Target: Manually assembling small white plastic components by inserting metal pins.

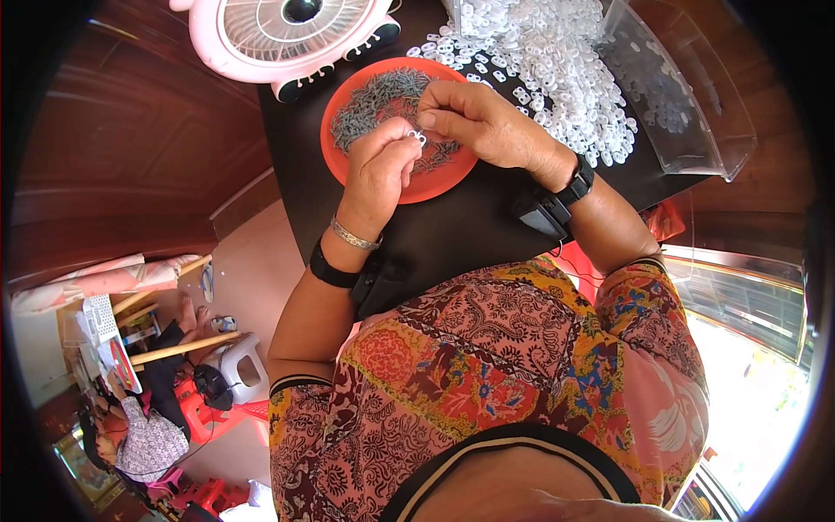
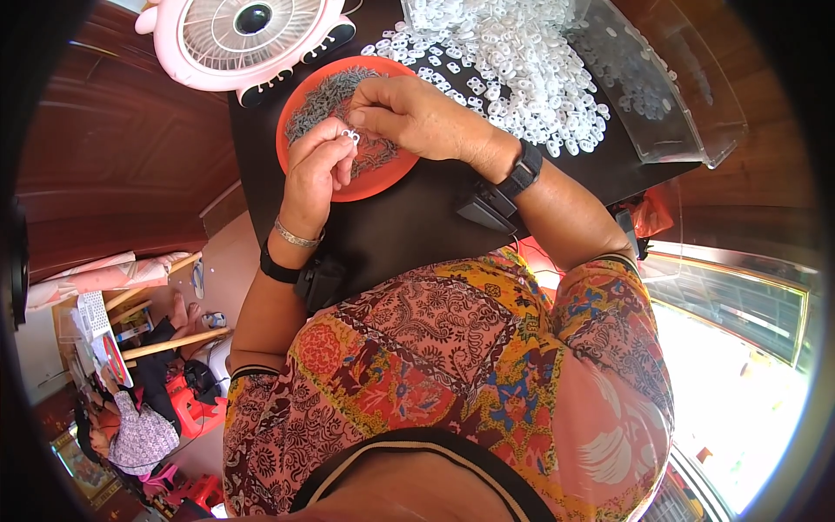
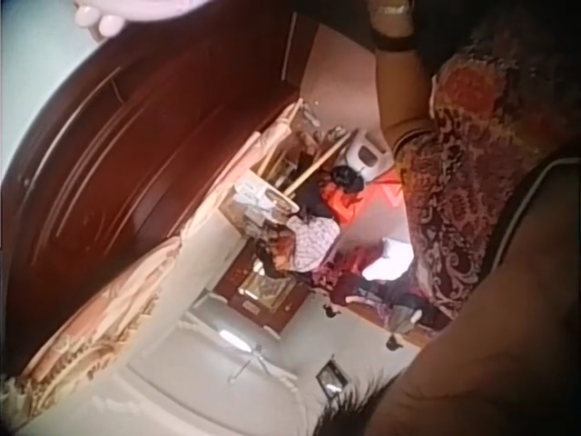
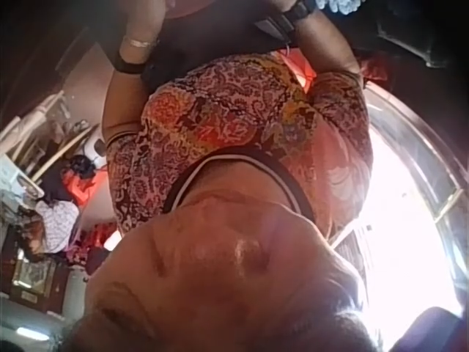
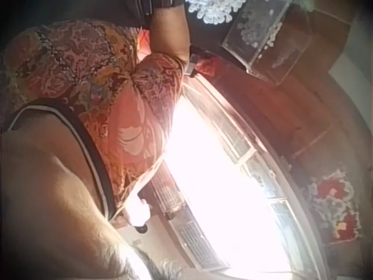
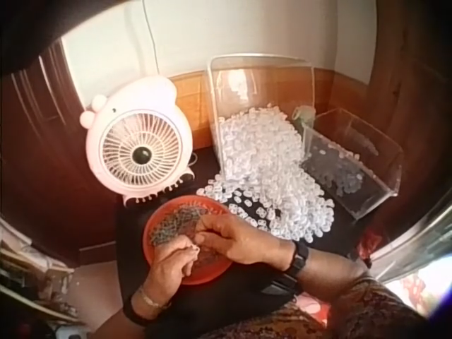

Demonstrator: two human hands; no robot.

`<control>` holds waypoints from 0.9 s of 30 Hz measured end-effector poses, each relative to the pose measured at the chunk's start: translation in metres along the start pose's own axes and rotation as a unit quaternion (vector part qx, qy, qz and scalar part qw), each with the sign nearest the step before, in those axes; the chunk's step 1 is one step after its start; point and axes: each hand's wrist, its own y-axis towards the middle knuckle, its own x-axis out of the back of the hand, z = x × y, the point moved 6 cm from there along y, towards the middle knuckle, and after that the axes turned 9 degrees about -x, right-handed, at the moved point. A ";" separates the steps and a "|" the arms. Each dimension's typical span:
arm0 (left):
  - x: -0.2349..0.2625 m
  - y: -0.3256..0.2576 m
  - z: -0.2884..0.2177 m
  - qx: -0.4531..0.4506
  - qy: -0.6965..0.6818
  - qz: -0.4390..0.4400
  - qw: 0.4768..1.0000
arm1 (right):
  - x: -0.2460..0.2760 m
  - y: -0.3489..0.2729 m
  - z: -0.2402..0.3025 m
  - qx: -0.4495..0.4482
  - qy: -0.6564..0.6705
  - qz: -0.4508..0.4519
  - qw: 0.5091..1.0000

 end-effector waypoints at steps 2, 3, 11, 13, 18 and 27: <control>-0.001 0.000 0.000 -0.001 -0.001 0.005 1.000 | 0.000 0.000 0.000 0.004 -0.001 0.000 1.000; -0.002 -0.001 -0.001 0.003 -0.005 0.002 1.000 | 0.000 0.000 0.000 0.002 -0.013 0.001 1.000; -0.004 -0.001 0.000 -0.001 0.003 0.008 1.000 | -0.001 0.000 0.000 0.008 -0.050 -0.001 0.999; -0.004 -0.002 0.001 -0.007 -0.003 -0.004 1.000 | -0.002 0.000 0.000 0.007 -0.055 -0.001 0.998; -0.004 -0.003 0.006 -0.011 -0.012 -0.015 1.000 | -0.004 0.000 0.002 0.010 -0.063 -0.007 0.998; -0.002 -0.003 0.001 0.011 0.011 -0.021 1.000 | -0.011 0.002 -0.013 0.004 -0.015 -0.022 1.000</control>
